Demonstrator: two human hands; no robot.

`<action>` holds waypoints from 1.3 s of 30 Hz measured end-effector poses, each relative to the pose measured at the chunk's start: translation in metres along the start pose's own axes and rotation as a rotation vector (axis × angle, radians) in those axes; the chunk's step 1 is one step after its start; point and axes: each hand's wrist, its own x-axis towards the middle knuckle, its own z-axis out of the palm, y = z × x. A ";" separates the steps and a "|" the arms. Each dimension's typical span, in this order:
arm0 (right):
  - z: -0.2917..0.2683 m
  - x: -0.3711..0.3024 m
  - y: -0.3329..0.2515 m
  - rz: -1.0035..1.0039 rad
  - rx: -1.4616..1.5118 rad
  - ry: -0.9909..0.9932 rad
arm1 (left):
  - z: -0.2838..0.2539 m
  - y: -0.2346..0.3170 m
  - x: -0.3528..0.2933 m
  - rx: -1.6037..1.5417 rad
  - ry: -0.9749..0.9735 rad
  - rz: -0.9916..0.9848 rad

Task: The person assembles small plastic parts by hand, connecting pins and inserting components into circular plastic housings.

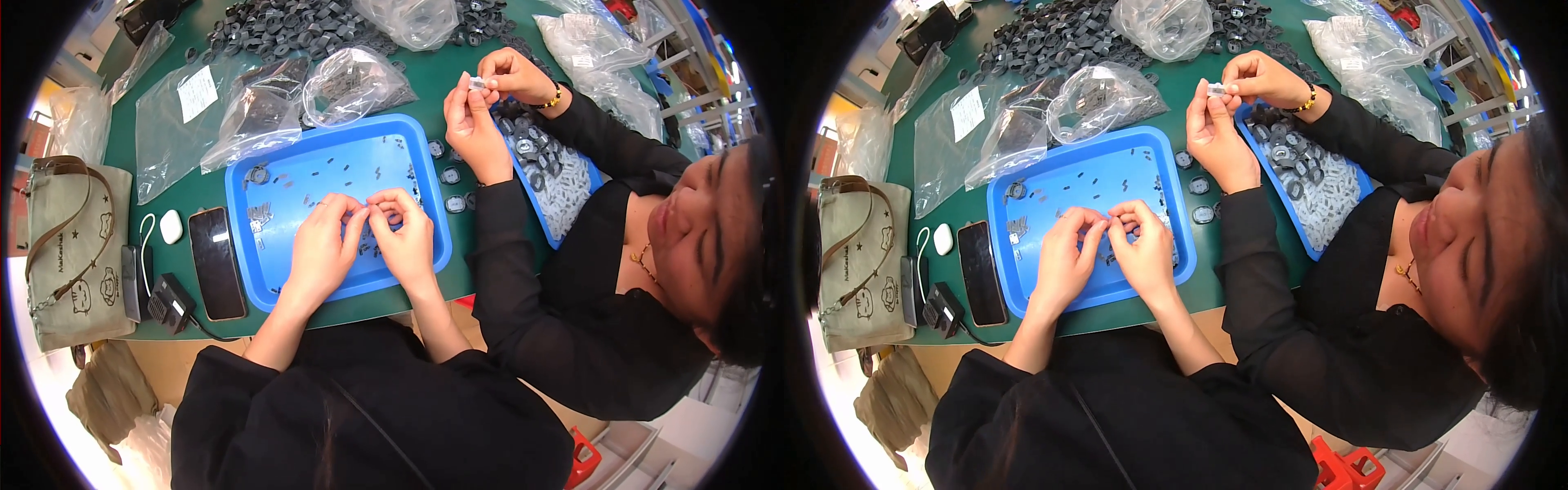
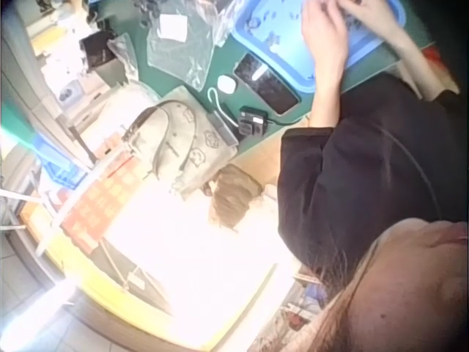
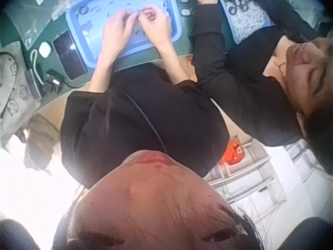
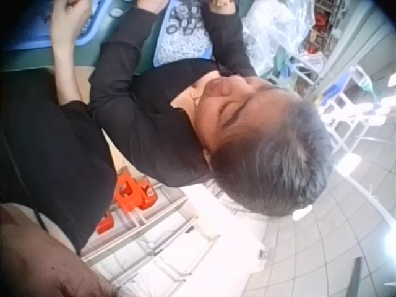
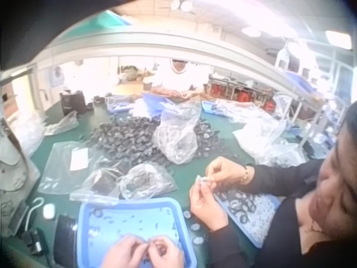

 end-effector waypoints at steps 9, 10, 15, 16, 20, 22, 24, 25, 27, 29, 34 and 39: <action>0.005 0.003 0.003 0.027 -0.015 0.039 | 0.000 0.007 -0.003 0.045 -0.033 -0.055; 0.004 0.006 0.002 -0.005 -0.035 0.047 | -0.001 0.009 -0.001 0.078 -0.014 -0.021; 0.013 0.015 0.000 -0.061 -0.056 0.090 | -0.002 0.011 0.006 0.206 0.054 0.027; 0.014 0.018 0.000 -0.053 -0.114 0.074 | -0.002 0.011 0.009 0.233 0.067 0.005; 0.013 0.034 -0.017 0.019 -0.191 -0.031 | 0.000 0.002 0.017 0.090 0.125 -0.073; 0.017 0.041 -0.028 -0.012 -0.142 -0.012 | -0.001 0.001 0.017 -0.203 0.201 -0.130; 0.022 0.046 -0.035 -0.094 -0.030 0.019 | -0.006 -0.003 0.017 -0.623 0.313 -0.200; 0.025 0.047 -0.036 -0.095 -0.026 0.028 | -0.006 -0.008 0.017 -0.619 0.305 -0.195; 0.030 0.047 -0.036 -0.191 0.058 0.029 | -0.007 -0.014 0.017 -0.917 0.321 -0.204; 0.030 0.044 -0.032 -0.219 0.056 0.043 | -0.009 -0.016 0.016 -0.992 0.268 -0.236; 0.026 0.037 -0.025 -0.174 0.014 0.037 | -0.010 -0.022 0.014 -1.327 0.067 -0.416; 0.031 0.038 -0.022 -0.198 0.088 0.076 | -0.009 -0.022 0.017 -1.339 0.090 -0.444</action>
